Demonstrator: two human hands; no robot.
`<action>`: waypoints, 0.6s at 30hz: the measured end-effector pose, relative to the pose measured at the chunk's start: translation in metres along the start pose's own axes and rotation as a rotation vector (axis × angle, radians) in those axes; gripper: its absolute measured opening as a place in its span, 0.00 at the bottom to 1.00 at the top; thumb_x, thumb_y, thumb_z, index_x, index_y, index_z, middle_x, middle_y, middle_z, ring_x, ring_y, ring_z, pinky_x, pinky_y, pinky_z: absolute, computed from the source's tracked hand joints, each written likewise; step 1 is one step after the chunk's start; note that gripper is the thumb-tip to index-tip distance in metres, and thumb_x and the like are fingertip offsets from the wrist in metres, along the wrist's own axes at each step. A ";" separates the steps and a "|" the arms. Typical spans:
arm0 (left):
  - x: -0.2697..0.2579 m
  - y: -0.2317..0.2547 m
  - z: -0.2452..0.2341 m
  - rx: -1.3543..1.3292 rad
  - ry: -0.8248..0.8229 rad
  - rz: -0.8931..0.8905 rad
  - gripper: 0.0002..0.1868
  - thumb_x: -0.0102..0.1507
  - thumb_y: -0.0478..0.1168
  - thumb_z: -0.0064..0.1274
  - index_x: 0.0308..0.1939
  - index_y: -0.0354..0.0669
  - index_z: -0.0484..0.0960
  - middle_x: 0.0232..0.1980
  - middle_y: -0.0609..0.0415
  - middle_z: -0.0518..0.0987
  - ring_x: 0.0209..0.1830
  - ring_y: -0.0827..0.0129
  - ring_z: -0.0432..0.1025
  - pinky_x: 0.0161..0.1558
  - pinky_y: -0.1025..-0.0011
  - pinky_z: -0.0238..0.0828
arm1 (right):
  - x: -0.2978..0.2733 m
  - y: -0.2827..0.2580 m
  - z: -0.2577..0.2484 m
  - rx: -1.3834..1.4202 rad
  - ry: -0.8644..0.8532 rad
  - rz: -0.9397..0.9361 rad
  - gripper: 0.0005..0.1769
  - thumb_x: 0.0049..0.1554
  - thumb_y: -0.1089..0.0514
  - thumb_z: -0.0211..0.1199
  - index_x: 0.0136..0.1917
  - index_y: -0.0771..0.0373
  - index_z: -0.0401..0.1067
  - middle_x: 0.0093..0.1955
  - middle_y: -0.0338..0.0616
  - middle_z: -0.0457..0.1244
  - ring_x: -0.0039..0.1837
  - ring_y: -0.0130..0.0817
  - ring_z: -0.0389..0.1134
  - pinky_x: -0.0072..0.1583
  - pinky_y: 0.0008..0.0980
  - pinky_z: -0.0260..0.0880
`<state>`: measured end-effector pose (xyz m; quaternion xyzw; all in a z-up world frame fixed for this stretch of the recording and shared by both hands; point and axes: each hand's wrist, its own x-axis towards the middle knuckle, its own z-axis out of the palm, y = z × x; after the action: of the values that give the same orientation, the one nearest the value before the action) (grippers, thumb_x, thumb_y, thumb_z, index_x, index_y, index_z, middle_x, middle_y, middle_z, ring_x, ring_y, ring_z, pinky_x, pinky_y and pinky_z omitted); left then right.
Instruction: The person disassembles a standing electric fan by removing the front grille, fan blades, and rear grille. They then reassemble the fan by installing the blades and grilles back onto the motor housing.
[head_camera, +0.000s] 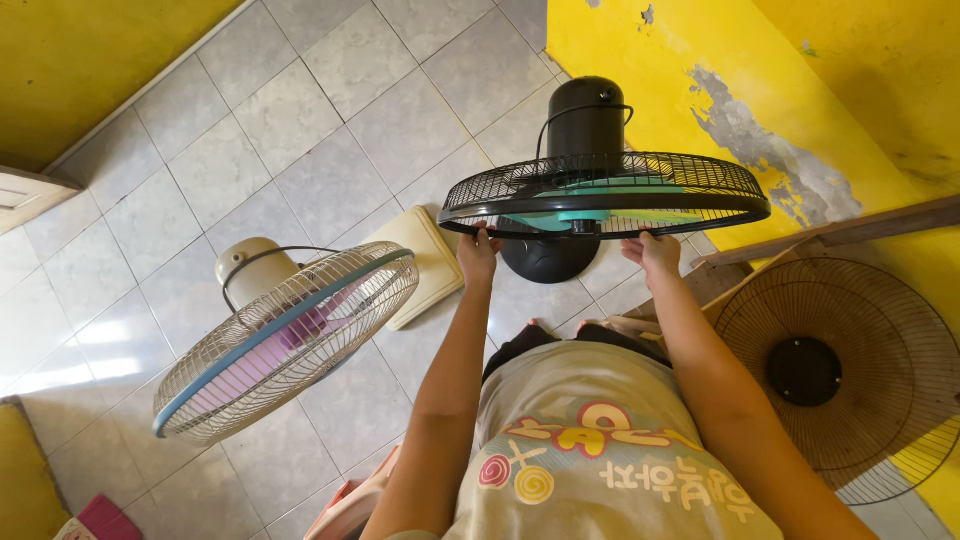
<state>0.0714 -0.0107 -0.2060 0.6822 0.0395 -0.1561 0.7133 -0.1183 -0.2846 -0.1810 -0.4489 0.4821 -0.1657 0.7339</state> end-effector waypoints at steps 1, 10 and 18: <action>-0.001 0.003 -0.003 -0.001 0.011 0.012 0.12 0.71 0.32 0.40 0.57 0.33 0.72 0.46 0.50 0.82 0.36 0.66 0.81 0.39 0.68 0.83 | -0.002 -0.001 -0.003 -0.036 0.017 -0.016 0.10 0.66 0.65 0.50 0.57 0.73 0.67 0.51 0.55 0.69 0.50 0.43 0.77 0.48 0.36 0.82; -0.026 0.073 -0.016 0.366 0.169 0.221 0.11 0.72 0.38 0.45 0.55 0.36 0.76 0.38 0.45 0.83 0.31 0.64 0.77 0.36 0.66 0.74 | 0.001 -0.015 -0.045 -0.298 0.230 -0.330 0.12 0.69 0.61 0.52 0.58 0.73 0.68 0.49 0.50 0.69 0.48 0.37 0.76 0.43 0.31 0.78; -0.050 0.123 -0.005 0.383 0.180 0.356 0.15 0.71 0.41 0.51 0.55 0.32 0.72 0.47 0.41 0.83 0.46 0.54 0.79 0.48 0.61 0.74 | -0.013 -0.038 -0.064 -0.475 0.316 -0.674 0.12 0.68 0.61 0.59 0.61 0.71 0.69 0.54 0.52 0.70 0.54 0.40 0.74 0.52 0.34 0.72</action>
<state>0.0584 0.0057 -0.0747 0.8120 -0.0483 0.0284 0.5810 -0.1720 -0.3283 -0.1509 -0.7062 0.4400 -0.3470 0.4327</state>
